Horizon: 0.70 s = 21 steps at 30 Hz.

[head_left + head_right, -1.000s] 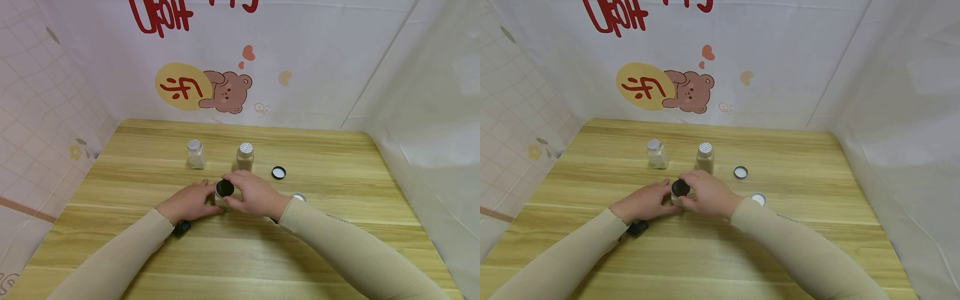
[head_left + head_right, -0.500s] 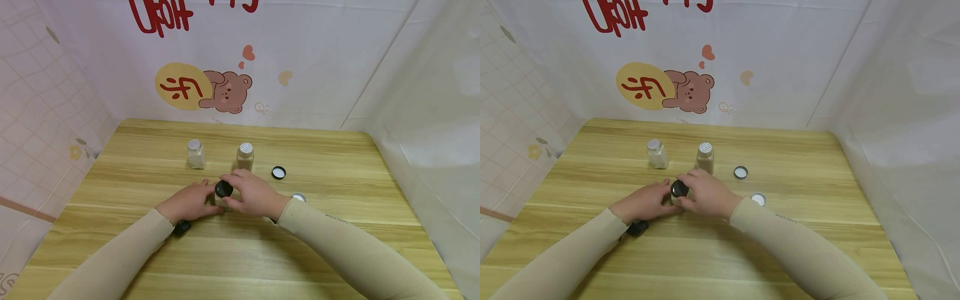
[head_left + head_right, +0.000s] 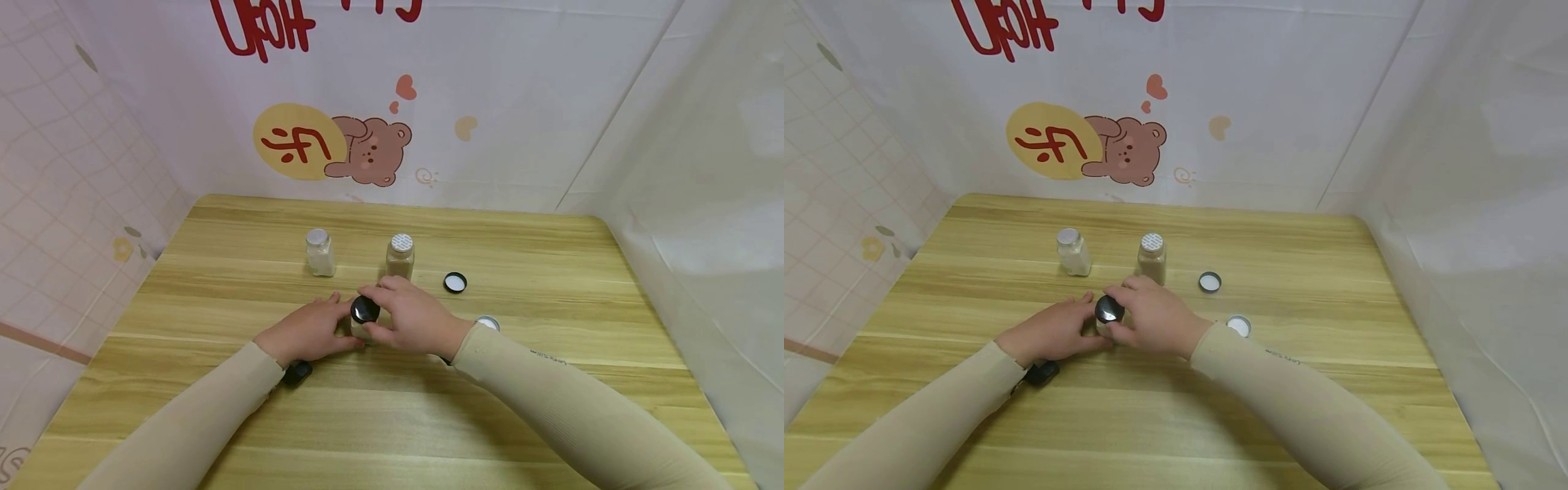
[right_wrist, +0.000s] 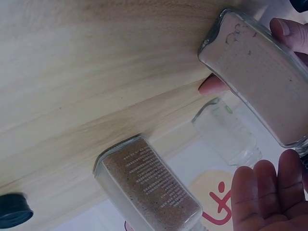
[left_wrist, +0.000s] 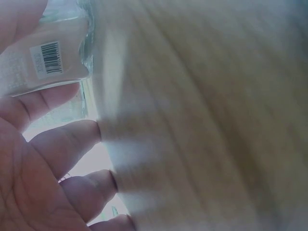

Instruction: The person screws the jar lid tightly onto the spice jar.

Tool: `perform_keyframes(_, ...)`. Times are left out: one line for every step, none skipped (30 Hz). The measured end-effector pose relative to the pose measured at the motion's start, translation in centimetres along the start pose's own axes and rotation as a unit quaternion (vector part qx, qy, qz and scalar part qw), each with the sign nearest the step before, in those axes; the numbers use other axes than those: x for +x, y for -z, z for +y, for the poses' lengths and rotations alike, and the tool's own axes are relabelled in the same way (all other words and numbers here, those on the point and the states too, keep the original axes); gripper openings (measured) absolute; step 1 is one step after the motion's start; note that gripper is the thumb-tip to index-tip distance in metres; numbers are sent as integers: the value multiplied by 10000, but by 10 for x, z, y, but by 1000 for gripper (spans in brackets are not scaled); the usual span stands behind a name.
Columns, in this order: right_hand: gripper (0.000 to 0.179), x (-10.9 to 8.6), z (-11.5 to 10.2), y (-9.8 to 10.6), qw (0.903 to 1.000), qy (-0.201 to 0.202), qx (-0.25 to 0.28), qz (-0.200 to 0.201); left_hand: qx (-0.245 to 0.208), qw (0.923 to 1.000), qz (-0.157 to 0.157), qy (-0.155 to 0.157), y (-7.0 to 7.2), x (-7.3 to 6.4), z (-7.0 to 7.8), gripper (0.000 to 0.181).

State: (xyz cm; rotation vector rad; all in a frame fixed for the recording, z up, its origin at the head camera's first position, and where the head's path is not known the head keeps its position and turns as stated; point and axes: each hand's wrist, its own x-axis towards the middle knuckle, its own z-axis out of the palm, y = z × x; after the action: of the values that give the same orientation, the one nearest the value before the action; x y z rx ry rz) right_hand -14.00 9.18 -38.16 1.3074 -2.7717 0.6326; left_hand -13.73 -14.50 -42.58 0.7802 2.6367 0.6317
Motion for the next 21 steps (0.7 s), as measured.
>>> perform_keyframes(49,0,0,0,10000,-3,-1,1,-4,10000,-2,1,0,0,0,77)
perform_keyframes(49,0,0,0,10000,-8,-4,-1,-8,10000,0,-1,0,0,0,77)
perform_keyframes(49,0,0,0,10000,-13,-11,-6,-9,10000,2,-3,0,0,0,76)
perform_keyframes(49,0,0,-1,10000,-20,-17,-13,-17,10000,-1,-1,0,0,0,76)
perform_keyframes(50,0,0,-1,10000,-25,-26,-16,-21,10000,-4,-1,0,0,0,75)
perform_keyframes(50,0,0,-1,10000,-28,-32,-17,-23,10000,-2,3,0,-1,0,75)
perform_keyframes(50,0,0,-1,10000,-25,-37,-13,-23,10000,-4,12,0,-1,0,74)
perform_keyframes(50,0,-1,-1,10000,-22,-51,-8,-23,10000,-6,18,0,-1,0,74)
perform_keyframes(49,0,-1,-1,10000,-16,-54,-4,-16,10000,-7,26,0,-1,0,73)
perform_keyframes(49,0,-1,0,10000,-7,-52,6,-12,10000,-10,34,0,-1,0,73)
perform_keyframes(49,0,-2,0,10000,1,-48,18,-10,10000,-11,41,0,-1,0,73)
perform_keyframes(49,0,-2,0,10000,11,-45,30,-7,10000,-11,47,0,-1,-1,73)
perform_keyframes(49,0,-2,1,10000,21,-44,40,-3,10000,-12,52,0,0,-1,73)
perform_keyframes(49,0,-2,1,10000,27,-44,45,-3,10000,-12,52,0,0,-1,73)
perform_keyframes(49,0,-3,1,10000,34,-46,49,0,10000,-12,52,0,0,-1,73)
perform_keyframes(49,1,-3,1,10000,39,-53,56,3,10000,-11,48,0,0,0,73)
perform_keyframes(49,1,-3,1,10000,44,-63,61,3,10000,-8,42,0,-1,0,73)
perform_keyframes(49,1,-2,1,9999,43,-76,58,2,10000,-8,39,0,-1,0,73)
perform_keyframes(49,1,-2,1,9999,44,-87,55,11,10000,-6,32,0,-1,0,73)
perform_keyframes(49,1,-2,0,9999,41,-96,49,17,10000,-5,29,0,0,-1,72)
perform_keyframes(49,1,-2,0,9999,34,-105,42,24,10000,-3,24,0,0,-1,72)
